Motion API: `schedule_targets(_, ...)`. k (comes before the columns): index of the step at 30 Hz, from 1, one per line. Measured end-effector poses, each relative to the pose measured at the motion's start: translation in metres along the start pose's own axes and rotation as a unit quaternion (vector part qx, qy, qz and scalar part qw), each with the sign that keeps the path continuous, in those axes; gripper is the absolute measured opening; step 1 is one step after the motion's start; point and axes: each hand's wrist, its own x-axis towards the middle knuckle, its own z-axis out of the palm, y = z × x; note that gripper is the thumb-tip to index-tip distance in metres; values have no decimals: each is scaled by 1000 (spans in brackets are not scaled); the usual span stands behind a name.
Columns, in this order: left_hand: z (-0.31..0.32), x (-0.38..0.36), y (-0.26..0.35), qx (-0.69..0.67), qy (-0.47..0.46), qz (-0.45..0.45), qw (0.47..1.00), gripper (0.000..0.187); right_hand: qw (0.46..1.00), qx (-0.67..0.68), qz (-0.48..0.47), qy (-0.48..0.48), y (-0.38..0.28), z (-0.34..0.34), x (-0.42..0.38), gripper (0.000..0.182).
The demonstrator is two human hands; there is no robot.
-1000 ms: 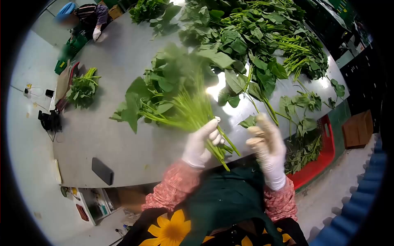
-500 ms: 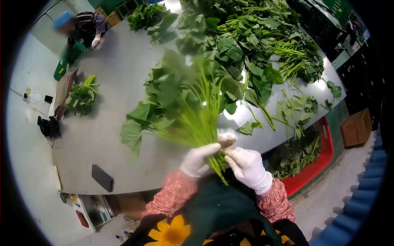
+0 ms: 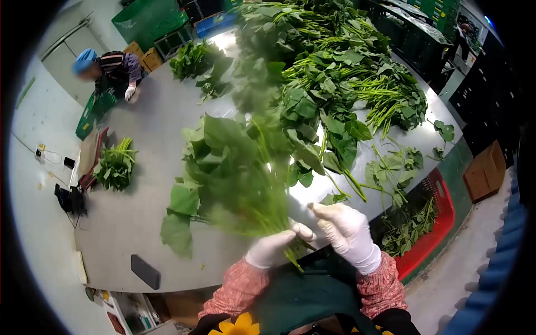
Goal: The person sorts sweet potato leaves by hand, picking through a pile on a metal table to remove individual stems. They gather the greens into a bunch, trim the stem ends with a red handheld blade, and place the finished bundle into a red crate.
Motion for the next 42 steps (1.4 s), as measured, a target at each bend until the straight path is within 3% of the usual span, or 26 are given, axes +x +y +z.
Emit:
schedule_targets(2,3,-2,-2,33,34,-15,999,30,997,-43,-69,-4,-7,10,9,24)
schedule_targets(3,-1,-3,-5,48,4,-12,999,39,992,-53,-118,1,-6,17,14,19)
schedule_targets(4,-4,-4,-7,62,-25,-8,998,48,993,-66,-92,-44,-6,19,13,16)
schedule_targets(5,-16,-4,-15,15,-35,-35,999,48,991,-77,-65,-90,-6,22,11,15)
schedule_targets(6,-28,-5,-22,-33,-43,-63,997,47,991,-41,-120,-41,-8,27,14,12)
schedule_targets(7,-35,-4,-27,-79,-49,-91,992,47,993,1,-108,-52,-5,28,16,11)
schedule_targets(8,-38,-1,-33,-117,-136,-74,981,45,993,42,-95,-63,-2,28,17,11)
schedule_targets(10,-35,2,-31,-37,-218,-36,975,41,982,128,-58,-127,4,19,20,12)
schedule_targets(12,-26,2,-13,196,-202,4,959,36,979,98,-148,-103,15,20,15,17)
schedule_targets(14,-19,4,0,419,-176,47,890,30,972,78,-195,-105,17,18,15,26)
schedule_targets(15,-21,4,-2,386,-167,32,906,37,970,74,-198,-120,15,16,16,32)
schedule_targets(17,-33,1,-11,324,-146,7,935,51,980,-8,-166,-111,-4,13,13,11)
schedule_targets(20,-54,-4,-24,232,-109,-28,966,73,991,-31,-111,-68,-16,26,7,10)
schedule_targets(21,-51,0,-23,212,-105,-18,972,72,996,-20,-77,-52,-19,30,7,10)
schedule_targets(23,-45,8,-21,171,-97,4,980,69,993,-43,-96,-43,-27,22,14,14)
schedule_targets(25,-35,10,-11,147,-96,-17,984,50,984,-63,-166,-21,-26,6,33,16)
schedule_targets(28,-60,4,-18,79,-141,-54,985,27,992,86,-31,86,-6,-29,23,16)
schedule_targets(29,-42,8,-14,36,-135,-40,989,19,981,146,28,127,-12,-46,23,22)
schedule_targets(30,-38,9,-11,60,-133,-37,989,17,951,239,26,197,-8,-50,29,28)
schedule_targets(32,-37,9,-8,93,-125,-40,987,15,969,114,-1,219,-8,-62,43,15)
schedule_targets(33,-38,9,-9,103,-119,-45,987,15,967,69,-28,243,-10,-62,55,19)
schedule_targets(35,-45,5,-17,112,-98,-66,987,17,992,32,-6,123,-18,-74,67,31)
schedule_targets(37,-41,2,-15,161,-93,-78,980,20,990,88,35,102,-19,-72,78,39)
schedule_targets(40,-28,3,-15,194,45,-118,973,22,988,104,-4,116,-24,-67,90,51)
schedule_targets(42,-17,3,-7,248,-12,-90,965,19,988,100,7,114,-32,-64,92,37)
